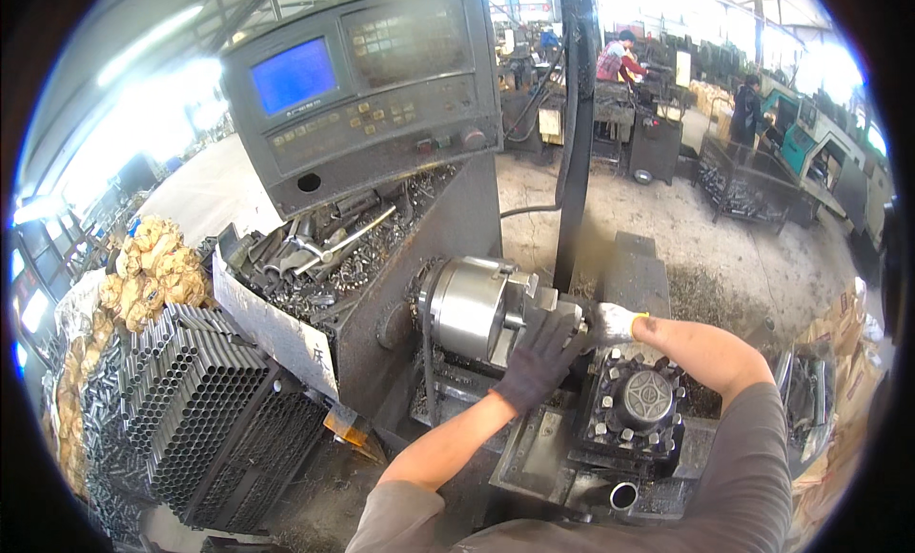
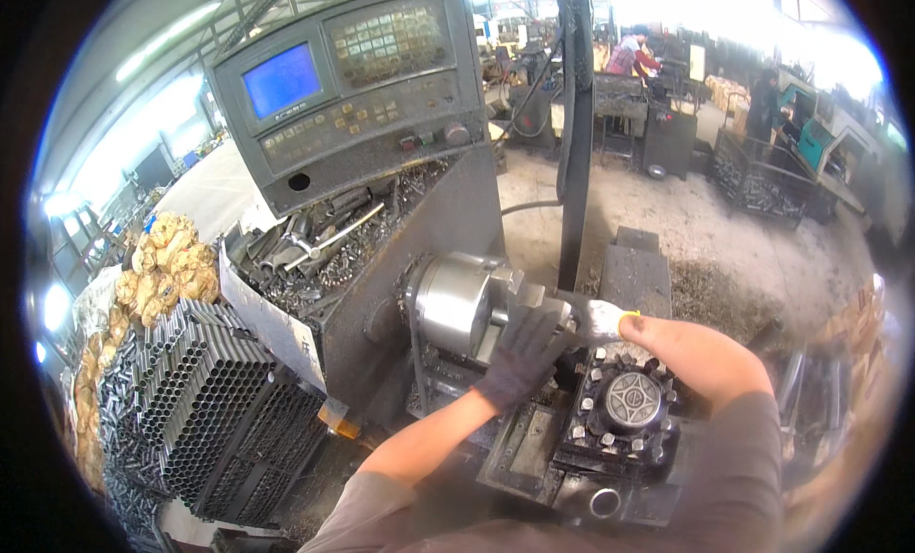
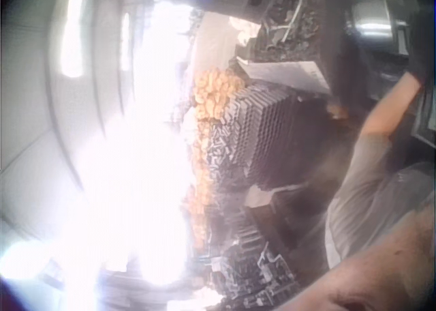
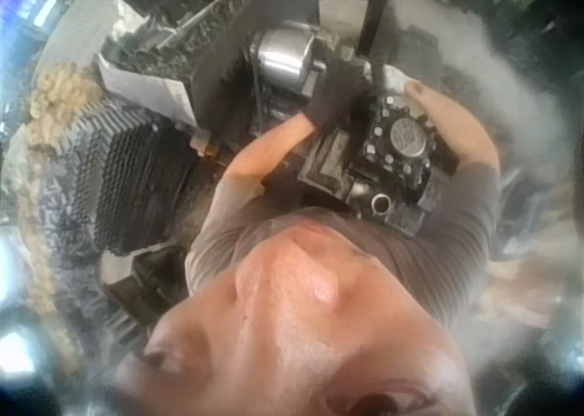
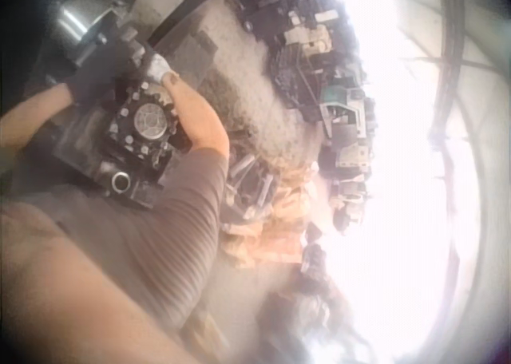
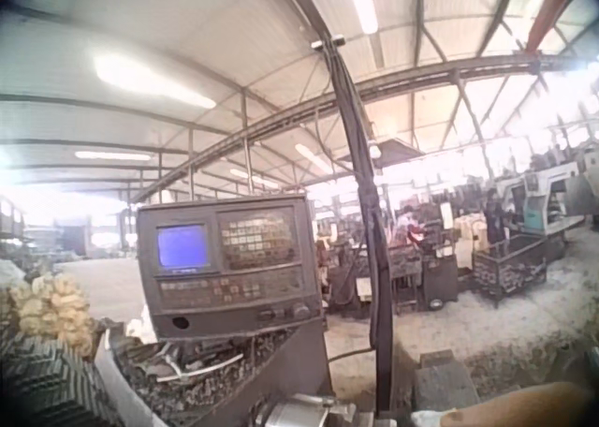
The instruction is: The person repeatedly loads metal tubes into a lathe chuck, operates the machine controls, and removes the processed tubes. The person handles the tubes one at a time, places them into a nearby container, and continues the cycle.
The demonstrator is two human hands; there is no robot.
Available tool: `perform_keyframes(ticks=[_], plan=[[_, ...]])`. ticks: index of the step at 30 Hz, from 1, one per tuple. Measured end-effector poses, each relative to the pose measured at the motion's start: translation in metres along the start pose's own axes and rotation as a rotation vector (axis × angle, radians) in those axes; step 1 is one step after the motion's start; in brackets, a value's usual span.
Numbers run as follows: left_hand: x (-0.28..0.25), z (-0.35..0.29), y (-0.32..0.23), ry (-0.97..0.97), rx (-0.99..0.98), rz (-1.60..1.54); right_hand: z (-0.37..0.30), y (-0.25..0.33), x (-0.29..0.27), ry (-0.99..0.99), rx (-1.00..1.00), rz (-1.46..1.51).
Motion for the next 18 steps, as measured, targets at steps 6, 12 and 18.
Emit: perform_keyframes(ticks=[6, 12, 18], plan=[[0.050, 0.034, 0.007, -0.148, 0.072, 0.077, 0.003, -0.046, 0.025, 0.113, 0.143, -0.301], [0.057, 0.034, 0.011, -0.074, 0.081, 0.021, -0.018, -0.040, 0.007, 0.149, 0.133, 0.038], [0.058, 0.035, 0.010, 0.036, -0.027, -0.020, -0.045, -0.033, -0.034, 0.378, 0.476, 0.039]])
Point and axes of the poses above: each hand's wrist, its own z-axis towards the middle knuckle, its own x-axis out of the palm, y = z × x, the point moved 3 cm from there along z, towards the middle knuckle, and after that the axes turned 7 degrees about -y, right-handed, at the moved point
